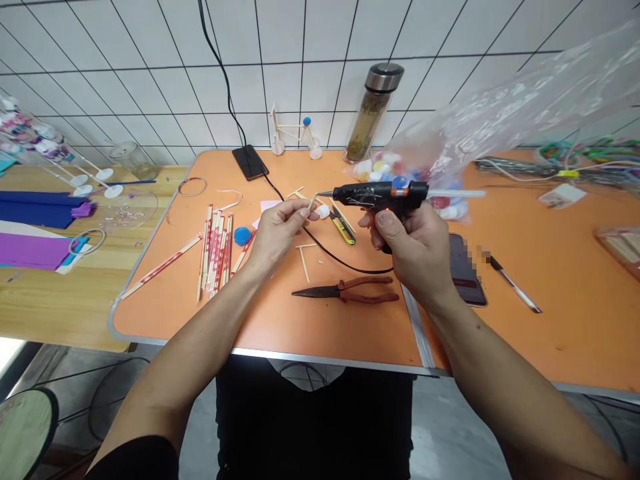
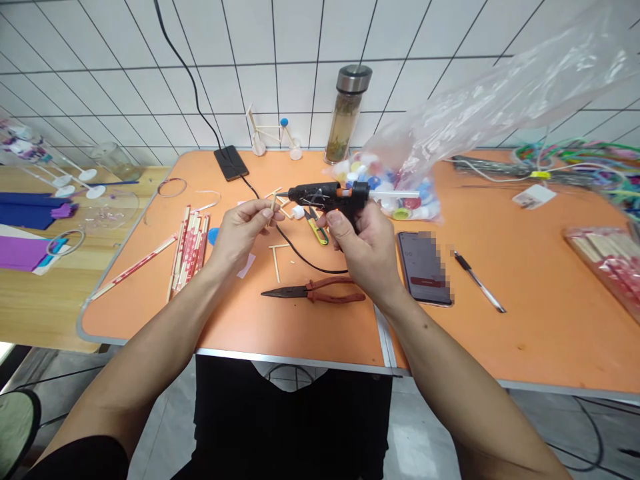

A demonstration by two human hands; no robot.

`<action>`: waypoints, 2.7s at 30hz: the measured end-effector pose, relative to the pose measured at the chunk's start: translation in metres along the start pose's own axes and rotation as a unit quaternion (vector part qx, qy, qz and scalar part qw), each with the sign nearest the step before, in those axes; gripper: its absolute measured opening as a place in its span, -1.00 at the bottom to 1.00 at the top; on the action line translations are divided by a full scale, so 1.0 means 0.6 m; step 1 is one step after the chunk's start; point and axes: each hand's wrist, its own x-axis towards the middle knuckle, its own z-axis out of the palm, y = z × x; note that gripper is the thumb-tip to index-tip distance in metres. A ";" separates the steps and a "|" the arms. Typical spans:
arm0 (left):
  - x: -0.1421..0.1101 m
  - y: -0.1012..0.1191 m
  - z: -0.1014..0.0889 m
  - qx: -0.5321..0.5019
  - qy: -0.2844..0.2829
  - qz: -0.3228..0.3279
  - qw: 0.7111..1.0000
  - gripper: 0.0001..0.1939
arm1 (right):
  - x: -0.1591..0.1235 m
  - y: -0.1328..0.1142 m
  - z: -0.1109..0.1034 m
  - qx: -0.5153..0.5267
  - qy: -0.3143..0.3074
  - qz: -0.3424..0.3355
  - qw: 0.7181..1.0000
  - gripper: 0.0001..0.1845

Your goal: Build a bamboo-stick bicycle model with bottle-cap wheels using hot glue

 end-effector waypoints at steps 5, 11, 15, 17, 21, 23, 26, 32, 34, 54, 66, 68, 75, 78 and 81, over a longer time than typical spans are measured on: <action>0.001 0.001 0.002 -0.009 -0.010 -0.007 1.000 -0.84 | -0.001 0.003 -0.001 0.002 0.010 -0.006 1.000 -0.47; 0.001 0.001 0.002 -0.025 -0.023 -0.004 0.999 -0.84 | -0.002 -0.001 -0.001 0.004 0.007 -0.001 1.000 -0.48; 0.000 0.003 0.002 -0.028 -0.020 -0.012 0.999 -0.85 | -0.002 -0.002 0.000 0.009 0.008 -0.001 1.000 -0.50; 0.000 0.004 0.002 -0.029 -0.020 -0.016 0.999 -0.85 | -0.002 -0.001 0.000 0.008 0.010 -0.001 1.000 -0.50; 0.000 0.004 0.002 -0.031 -0.020 -0.015 0.999 -0.85 | -0.002 -0.002 0.000 -0.003 0.009 -0.001 1.000 -0.48; 0.001 0.003 0.002 -0.031 -0.020 -0.013 0.999 -0.85 | -0.002 -0.002 0.000 -0.007 0.007 -0.003 1.000 -0.48; 0.000 0.003 0.003 -0.026 -0.017 -0.012 0.999 -0.85 | -0.003 -0.002 0.000 -0.007 0.011 -0.003 1.000 -0.47; 0.000 0.002 0.003 -0.036 -0.025 -0.002 0.999 -0.85 | -0.003 0.000 -0.001 -0.005 0.009 -0.002 1.000 -0.49; 0.000 0.002 0.002 -0.035 -0.027 -0.001 0.999 -0.85 | -0.003 0.000 -0.001 -0.001 0.009 -0.005 1.000 -0.49; -0.001 0.006 0.005 -0.033 -0.017 -0.019 0.999 -0.86 | -0.003 -0.008 0.001 -0.008 0.010 0.008 1.000 -0.44; -0.002 0.004 0.004 -0.039 -0.020 -0.017 0.999 -0.85 | -0.003 -0.003 0.000 -0.018 0.010 0.007 1.000 -0.47; -0.002 0.005 0.004 -0.036 -0.019 -0.017 0.999 -0.85 | -0.003 -0.002 -0.001 -0.022 0.008 0.006 1.000 -0.47; -0.002 0.006 0.004 -0.032 -0.022 -0.013 0.999 -0.85 | -0.003 -0.006 0.000 -0.023 0.007 0.007 1.000 -0.49; -0.002 0.006 0.004 -0.032 -0.023 -0.019 0.999 -0.83 | -0.002 -0.006 0.001 -0.026 0.002 0.005 1.000 -0.48; 0.000 0.003 0.001 -0.050 -0.010 -0.028 0.998 -0.81 | 0.007 0.010 -0.004 -0.021 0.005 0.013 1.000 -0.48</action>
